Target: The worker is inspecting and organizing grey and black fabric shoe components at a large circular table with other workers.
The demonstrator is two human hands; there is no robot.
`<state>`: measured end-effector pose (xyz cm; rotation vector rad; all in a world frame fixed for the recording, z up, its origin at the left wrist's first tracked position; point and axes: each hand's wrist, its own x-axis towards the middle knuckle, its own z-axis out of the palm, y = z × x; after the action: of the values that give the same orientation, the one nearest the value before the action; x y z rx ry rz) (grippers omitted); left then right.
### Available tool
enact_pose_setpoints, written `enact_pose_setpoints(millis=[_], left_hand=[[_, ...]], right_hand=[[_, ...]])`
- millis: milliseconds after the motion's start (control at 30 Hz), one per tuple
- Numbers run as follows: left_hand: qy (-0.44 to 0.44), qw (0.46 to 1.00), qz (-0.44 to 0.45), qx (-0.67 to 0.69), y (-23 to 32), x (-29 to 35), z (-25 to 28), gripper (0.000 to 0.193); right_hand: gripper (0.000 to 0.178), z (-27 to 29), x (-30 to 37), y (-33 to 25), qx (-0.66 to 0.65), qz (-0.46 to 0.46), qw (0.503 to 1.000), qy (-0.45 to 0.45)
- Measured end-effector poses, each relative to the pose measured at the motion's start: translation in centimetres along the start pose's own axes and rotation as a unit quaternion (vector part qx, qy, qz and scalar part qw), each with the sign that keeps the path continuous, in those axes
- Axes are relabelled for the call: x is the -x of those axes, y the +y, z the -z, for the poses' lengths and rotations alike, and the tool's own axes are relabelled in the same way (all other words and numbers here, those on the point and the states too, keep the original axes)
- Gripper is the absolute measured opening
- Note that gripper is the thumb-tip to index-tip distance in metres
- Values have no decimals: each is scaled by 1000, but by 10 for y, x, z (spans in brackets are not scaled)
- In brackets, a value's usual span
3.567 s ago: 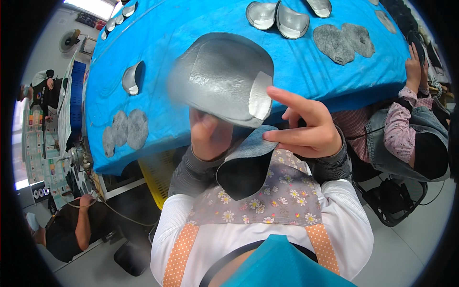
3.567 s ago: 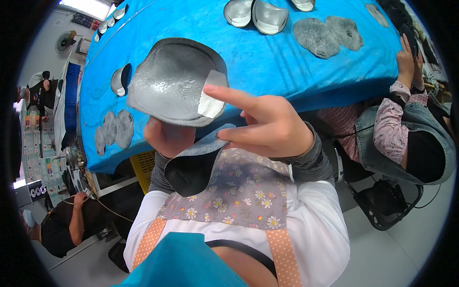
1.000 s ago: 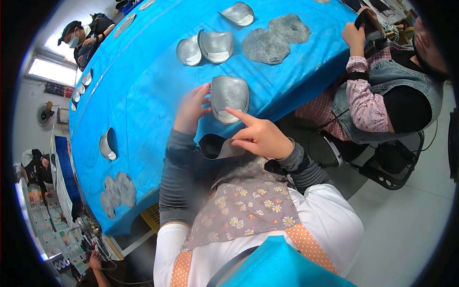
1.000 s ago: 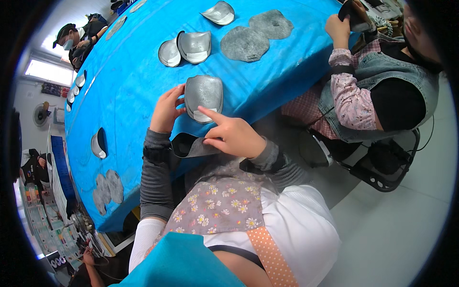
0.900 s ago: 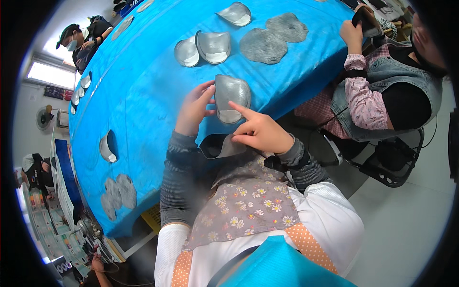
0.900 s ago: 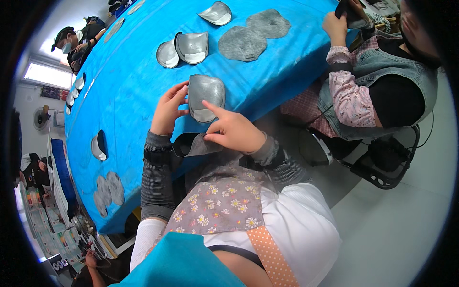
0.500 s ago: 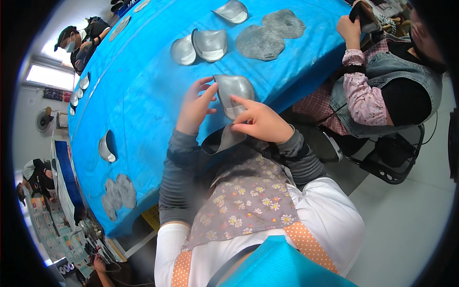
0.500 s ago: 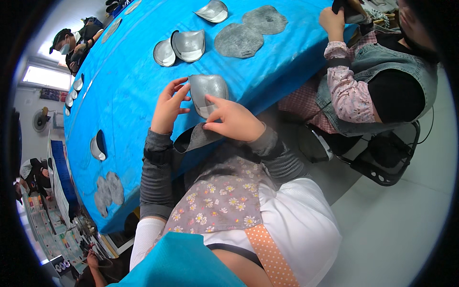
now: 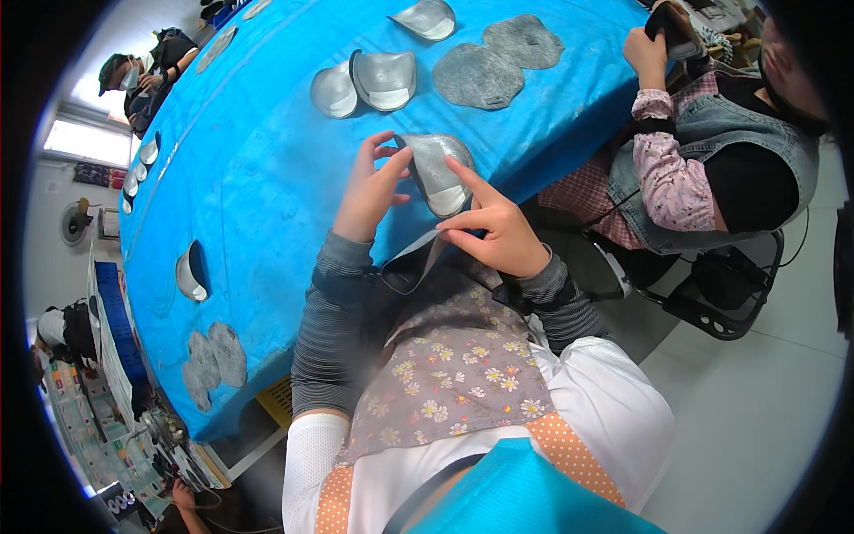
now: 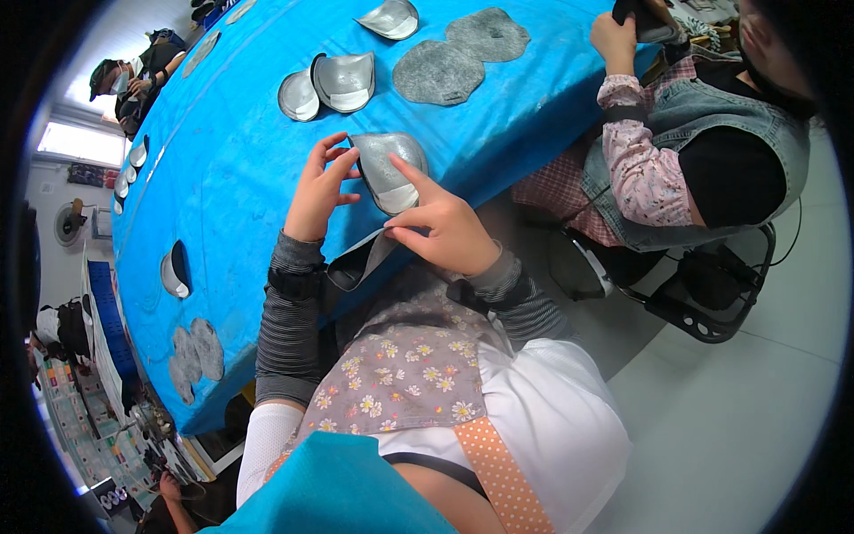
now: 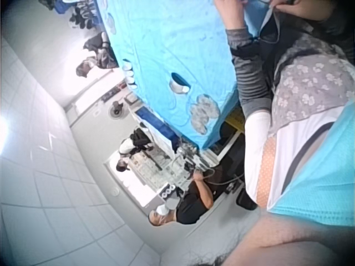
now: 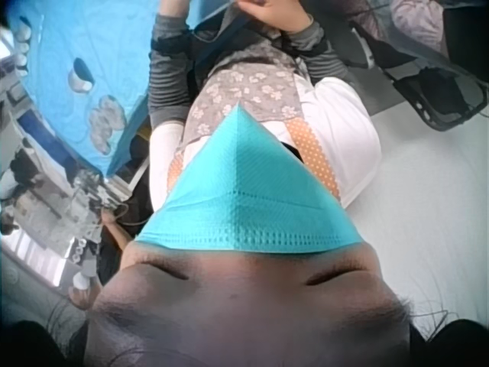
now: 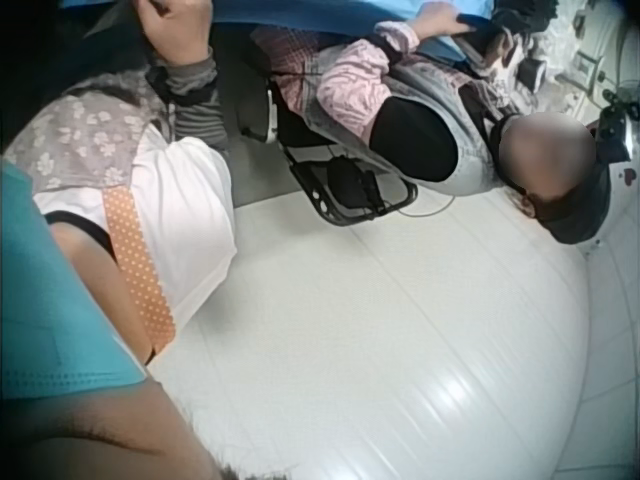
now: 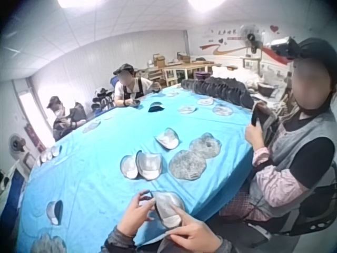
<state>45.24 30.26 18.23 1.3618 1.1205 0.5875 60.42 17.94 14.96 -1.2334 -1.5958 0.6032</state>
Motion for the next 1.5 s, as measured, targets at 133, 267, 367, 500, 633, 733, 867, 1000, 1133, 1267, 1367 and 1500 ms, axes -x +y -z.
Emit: enact_pose_setpoints(millis=[133, 267, 367, 500, 633, 733, 867, 1000, 1133, 1267, 1367, 1500], left_hand=[[0, 1000, -3, 3, -2, 0, 0, 51], [-3, 1000, -6, 9, -4, -1, 1, 51], [-8, 1000, -4, 20, -5, -2, 2, 49], [-5, 999, -5, 41, -7, -3, 5, 48], [-34, 996, 13, 82, -14, -8, 14, 48], [-87, 987, 59, 121, -22, -15, 19, 48], [-100, 967, 81, 218, -30, -15, 17, 37], [-101, 966, 73, 227, -29, -10, 15, 37], [-115, 968, 55, 217, -30, -9, 16, 42], [-142, 981, -3, 128, -36, -13, 18, 46], [-126, 981, 7, 148, -38, -15, 19, 45], [-107, 972, 65, 200, -37, -17, 22, 45]], right_hand=[[9, 3, 6, 3, -22, -27, 999, -27], [10, 0, 5, 9, -42, -43, 998, -35], [12, -1, 2, 8, -49, -65, 996, -47], [9, 5, -5, -5, 21, 58, 998, -9], [7, 30, -13, -21, 111, 162, 980, 6], [27, 57, -18, -25, 90, 220, 971, 6], [36, 75, -21, -28, 70, 246, 965, -54], [43, 69, -21, -28, 99, 251, 960, -73], [40, 53, -23, -26, 74, 232, 968, -55], [12, 44, -19, -26, 118, 242, 963, 14], [13, 40, -15, -27, 94, 246, 964, 40], [13, 35, -16, -26, 83, 203, 976, 13]])
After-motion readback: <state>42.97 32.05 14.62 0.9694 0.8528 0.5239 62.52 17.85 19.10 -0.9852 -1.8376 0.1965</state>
